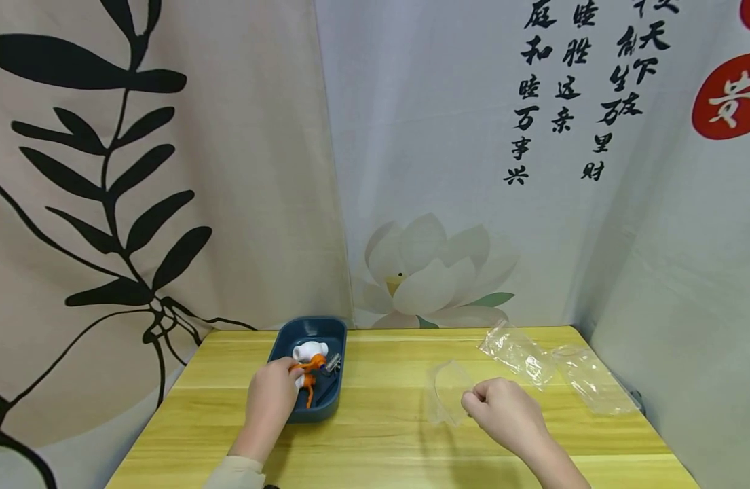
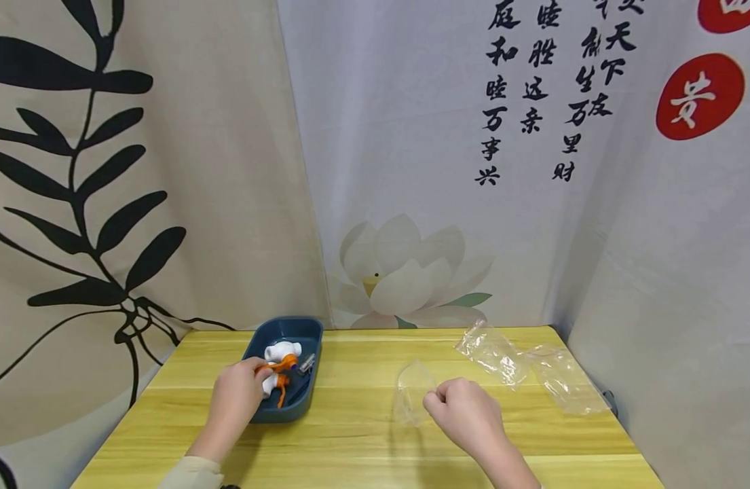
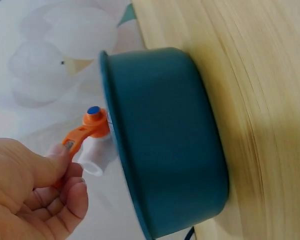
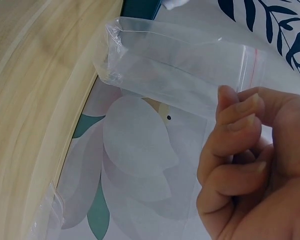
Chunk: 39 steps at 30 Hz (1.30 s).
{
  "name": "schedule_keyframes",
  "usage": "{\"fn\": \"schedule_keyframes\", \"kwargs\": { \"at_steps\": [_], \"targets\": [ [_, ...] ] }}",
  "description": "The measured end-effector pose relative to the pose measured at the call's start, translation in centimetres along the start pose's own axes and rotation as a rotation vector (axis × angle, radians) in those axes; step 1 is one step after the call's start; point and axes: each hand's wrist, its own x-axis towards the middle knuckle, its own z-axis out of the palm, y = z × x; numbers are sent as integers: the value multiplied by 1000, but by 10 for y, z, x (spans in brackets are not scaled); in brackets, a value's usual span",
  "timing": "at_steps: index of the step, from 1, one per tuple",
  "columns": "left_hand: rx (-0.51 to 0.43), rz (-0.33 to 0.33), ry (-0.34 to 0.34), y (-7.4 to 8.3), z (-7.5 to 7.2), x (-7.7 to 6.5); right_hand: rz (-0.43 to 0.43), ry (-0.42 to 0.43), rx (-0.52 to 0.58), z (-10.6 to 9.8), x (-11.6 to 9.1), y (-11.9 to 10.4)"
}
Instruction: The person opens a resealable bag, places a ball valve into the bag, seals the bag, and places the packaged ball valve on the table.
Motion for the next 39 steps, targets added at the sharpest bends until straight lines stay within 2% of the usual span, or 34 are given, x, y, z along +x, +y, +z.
{"fn": "schedule_keyframes", "kwargs": {
  "at_steps": [6, 11, 15, 21, 30, 33, 39],
  "targets": [
    [-79, 25, 117, 9, -11, -20, -1, -2, -8, 0, 1, 0],
    [-104, 63, 218, 19, -20, -36, -5, -6, -13, 0, 1, 0],
    [-109, 146, 323, 28, -26, -45, -8, -1, -22, 1, 2, 1],
    [-105, 326, 464, 46, -34, -56, -8, 14, -43, 0, 4, -1],
    [-163, 541, 522, 75, -43, -70, -41, 48, -135, -5, 9, -12],
    [-181, 594, 503, 85, -43, -74, -79, 71, -192, -7, 12, -18],
    [-178, 639, 436, 103, -40, -81, -160, 106, -309, -3, 19, -32]
  ]
}}
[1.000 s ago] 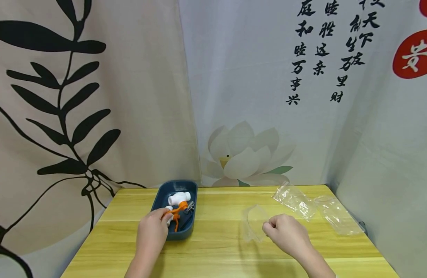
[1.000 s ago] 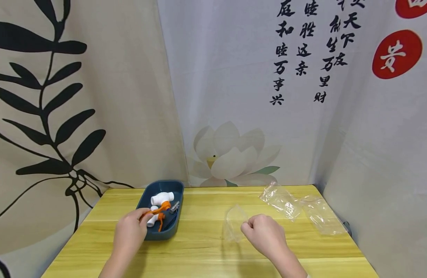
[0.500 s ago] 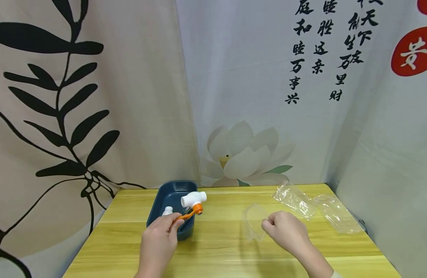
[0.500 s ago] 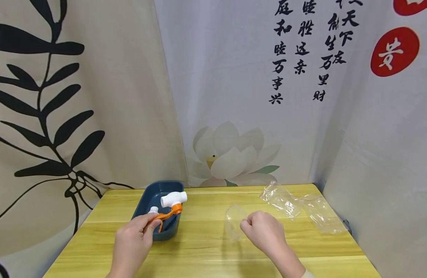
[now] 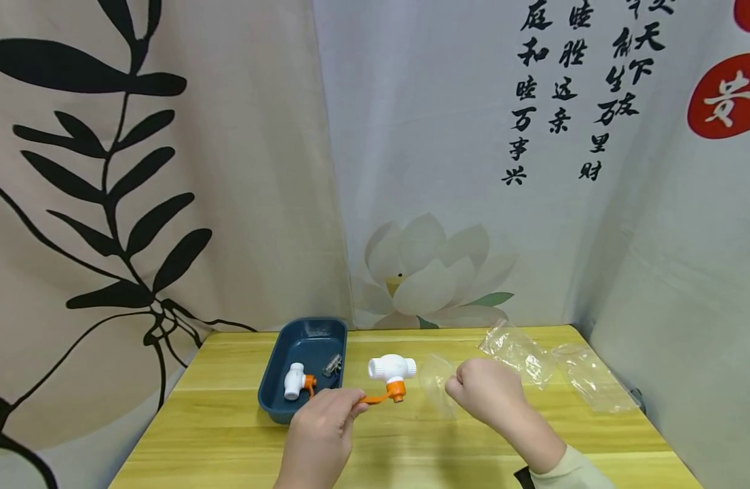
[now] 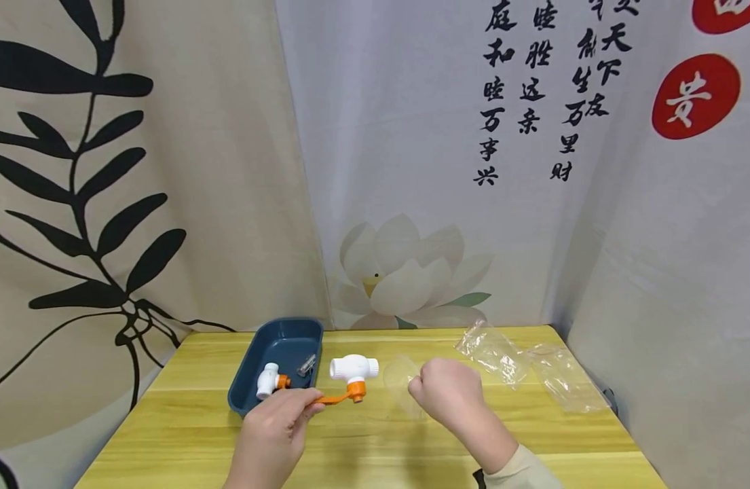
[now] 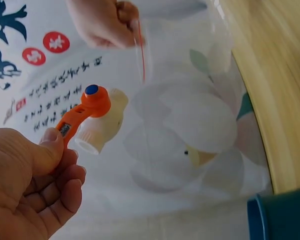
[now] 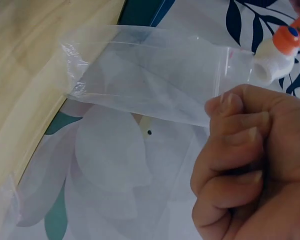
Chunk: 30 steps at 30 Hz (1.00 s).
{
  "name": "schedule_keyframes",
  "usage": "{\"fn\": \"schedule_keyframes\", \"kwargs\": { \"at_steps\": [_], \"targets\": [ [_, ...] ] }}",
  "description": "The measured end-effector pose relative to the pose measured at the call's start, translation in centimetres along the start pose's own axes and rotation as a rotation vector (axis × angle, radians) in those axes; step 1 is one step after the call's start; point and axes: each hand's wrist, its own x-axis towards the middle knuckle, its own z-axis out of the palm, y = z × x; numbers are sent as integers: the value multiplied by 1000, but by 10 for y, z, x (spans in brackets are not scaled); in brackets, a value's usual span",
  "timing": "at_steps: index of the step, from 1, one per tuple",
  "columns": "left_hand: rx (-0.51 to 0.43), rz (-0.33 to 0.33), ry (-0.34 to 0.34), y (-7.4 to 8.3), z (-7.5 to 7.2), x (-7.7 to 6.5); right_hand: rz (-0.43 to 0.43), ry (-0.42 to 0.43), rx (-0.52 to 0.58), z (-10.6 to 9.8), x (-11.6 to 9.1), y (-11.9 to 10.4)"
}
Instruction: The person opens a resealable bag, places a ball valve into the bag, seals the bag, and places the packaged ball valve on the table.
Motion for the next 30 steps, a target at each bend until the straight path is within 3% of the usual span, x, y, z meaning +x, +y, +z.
{"fn": "schedule_keyframes", "kwargs": {
  "at_steps": [9, 16, 26, 30],
  "targets": [
    [-32, -8, -58, 14, 13, 3, -12, 9, -77, 11, 5, -14],
    [6, -27, -126, 16, 20, 3, -29, 13, -99, 13, 3, -19],
    [28, -107, -342, 22, 19, 7, -65, 60, -136, 17, -2, -25],
    [35, -132, -376, 24, 21, 8, -90, 69, -136, 18, -4, -29]
  ]
}}
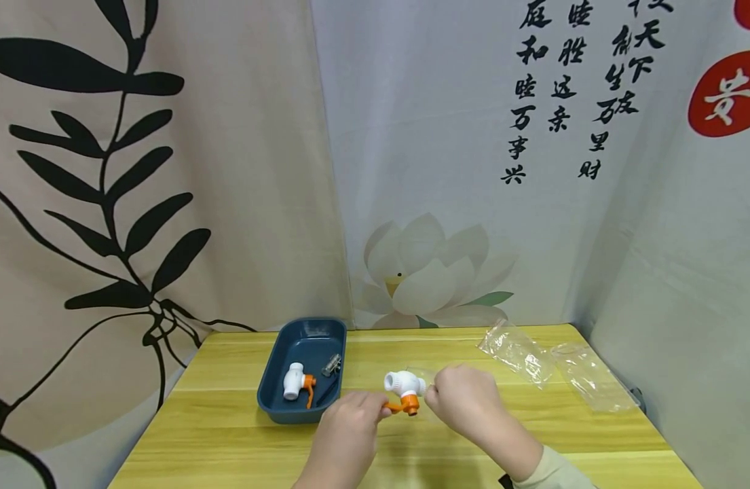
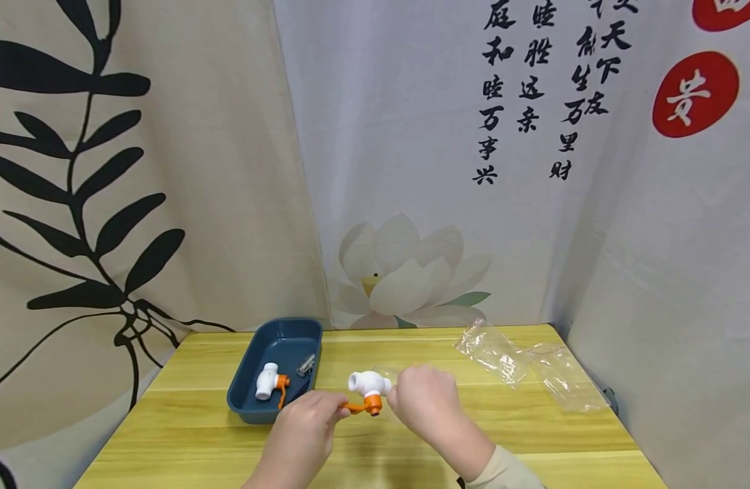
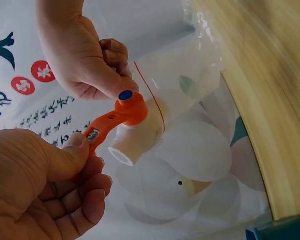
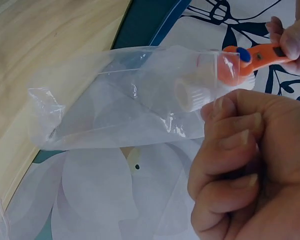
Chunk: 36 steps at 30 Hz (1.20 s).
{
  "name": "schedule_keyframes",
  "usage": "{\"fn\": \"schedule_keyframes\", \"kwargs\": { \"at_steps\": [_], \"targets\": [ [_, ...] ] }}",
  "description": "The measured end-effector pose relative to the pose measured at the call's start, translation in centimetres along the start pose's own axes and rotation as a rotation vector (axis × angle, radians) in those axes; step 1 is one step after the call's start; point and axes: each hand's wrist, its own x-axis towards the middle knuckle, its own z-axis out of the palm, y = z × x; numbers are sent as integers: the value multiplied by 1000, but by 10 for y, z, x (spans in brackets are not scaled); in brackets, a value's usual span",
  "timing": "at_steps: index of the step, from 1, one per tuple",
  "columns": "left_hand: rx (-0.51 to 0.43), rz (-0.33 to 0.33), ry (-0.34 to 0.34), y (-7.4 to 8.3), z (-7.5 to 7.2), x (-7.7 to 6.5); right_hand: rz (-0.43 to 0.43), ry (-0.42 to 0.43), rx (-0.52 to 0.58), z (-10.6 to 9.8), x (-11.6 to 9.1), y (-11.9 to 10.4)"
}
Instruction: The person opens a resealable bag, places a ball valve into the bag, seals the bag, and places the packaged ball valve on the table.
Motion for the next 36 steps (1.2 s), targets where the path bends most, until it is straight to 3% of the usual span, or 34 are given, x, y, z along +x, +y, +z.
{"fn": "schedule_keyframes", "kwargs": {
  "at_steps": [5, 15, 24, 30, 36],
  "targets": [
    [12, 12, -1, 2, 5, -1, -11, -24, 33, 1, -1, -4],
    [35, 52, -88, 6, 9, -1, -8, -85, 168, 3, -1, -8],
    [85, 85, -63, 7, 16, -3, -46, -101, 225, 5, -2, -13],
    [130, 65, -100, 10, 19, 1, -97, -114, 263, 5, -3, -15],
    [177, 3, -211, 11, 22, 8, -150, -169, 286, 6, -4, -16]
  ]
}}
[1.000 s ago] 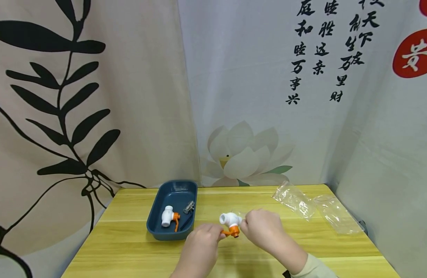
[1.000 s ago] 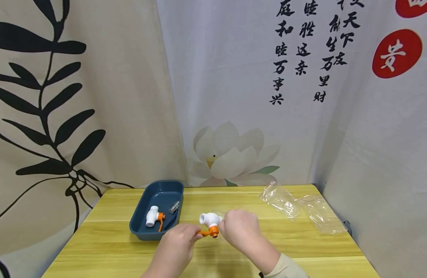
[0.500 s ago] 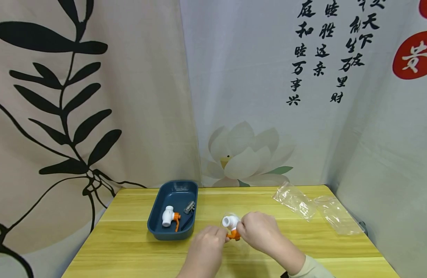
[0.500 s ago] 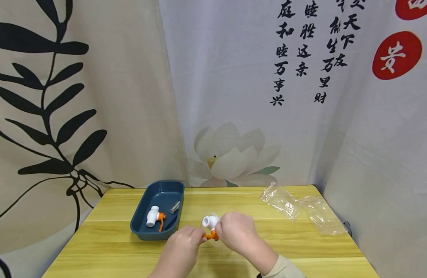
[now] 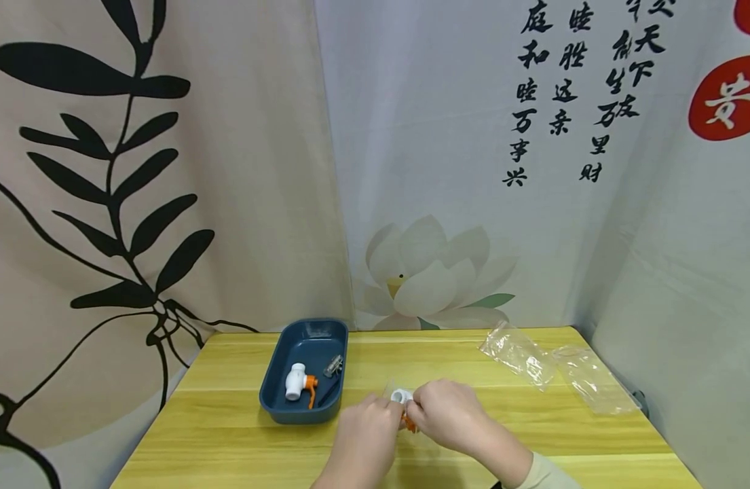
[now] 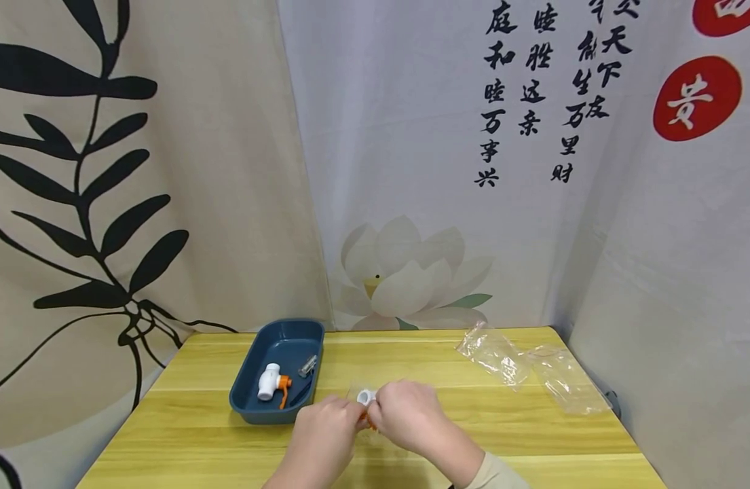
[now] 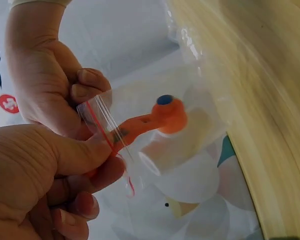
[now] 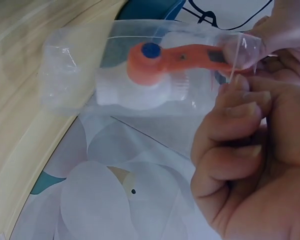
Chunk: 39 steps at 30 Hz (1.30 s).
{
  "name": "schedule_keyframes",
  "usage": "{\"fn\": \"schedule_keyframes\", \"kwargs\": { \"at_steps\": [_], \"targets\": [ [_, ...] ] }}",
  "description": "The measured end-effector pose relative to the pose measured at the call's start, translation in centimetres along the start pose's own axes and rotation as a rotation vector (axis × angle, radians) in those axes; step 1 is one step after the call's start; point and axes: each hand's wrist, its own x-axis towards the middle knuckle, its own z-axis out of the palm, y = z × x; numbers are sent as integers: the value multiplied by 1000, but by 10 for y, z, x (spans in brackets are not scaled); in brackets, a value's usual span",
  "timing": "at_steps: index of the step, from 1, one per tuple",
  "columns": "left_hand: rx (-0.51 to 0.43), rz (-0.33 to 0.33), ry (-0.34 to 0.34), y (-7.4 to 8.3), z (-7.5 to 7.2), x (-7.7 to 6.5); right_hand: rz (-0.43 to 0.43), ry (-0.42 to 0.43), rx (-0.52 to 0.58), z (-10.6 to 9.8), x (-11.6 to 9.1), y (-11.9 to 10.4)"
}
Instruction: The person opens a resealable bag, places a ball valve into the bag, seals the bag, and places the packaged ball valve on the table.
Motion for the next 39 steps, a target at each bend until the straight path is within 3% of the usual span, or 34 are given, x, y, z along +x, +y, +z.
{"fn": "schedule_keyframes", "kwargs": {
  "at_steps": [7, 13, 19, 24, 27, 30, 36, 39],
  "targets": [
    [-20, -49, -20, -2, 4, 6, -36, -20, 26, 1, 2, 3],
    [-26, -120, -118, 0, 11, 11, -62, 5, 22, 1, 2, 2],
    [-1, -160, -169, 5, 16, 13, -81, 20, -12, 2, 3, 2],
    [-2, -166, -176, 7, 16, 13, -92, 33, -39, 3, 3, 2],
    [2, -141, -142, 5, 14, 12, -103, 37, -41, 2, 3, 4],
    [73, -38, -82, -2, 11, 7, -131, 39, -52, -2, 3, 6],
    [206, 402, 126, -32, 9, 7, -212, 24, -210, -12, 5, 15],
    [237, 546, 148, -44, 8, 10, -239, 9, -292, -15, 8, 20]
  ]
}}
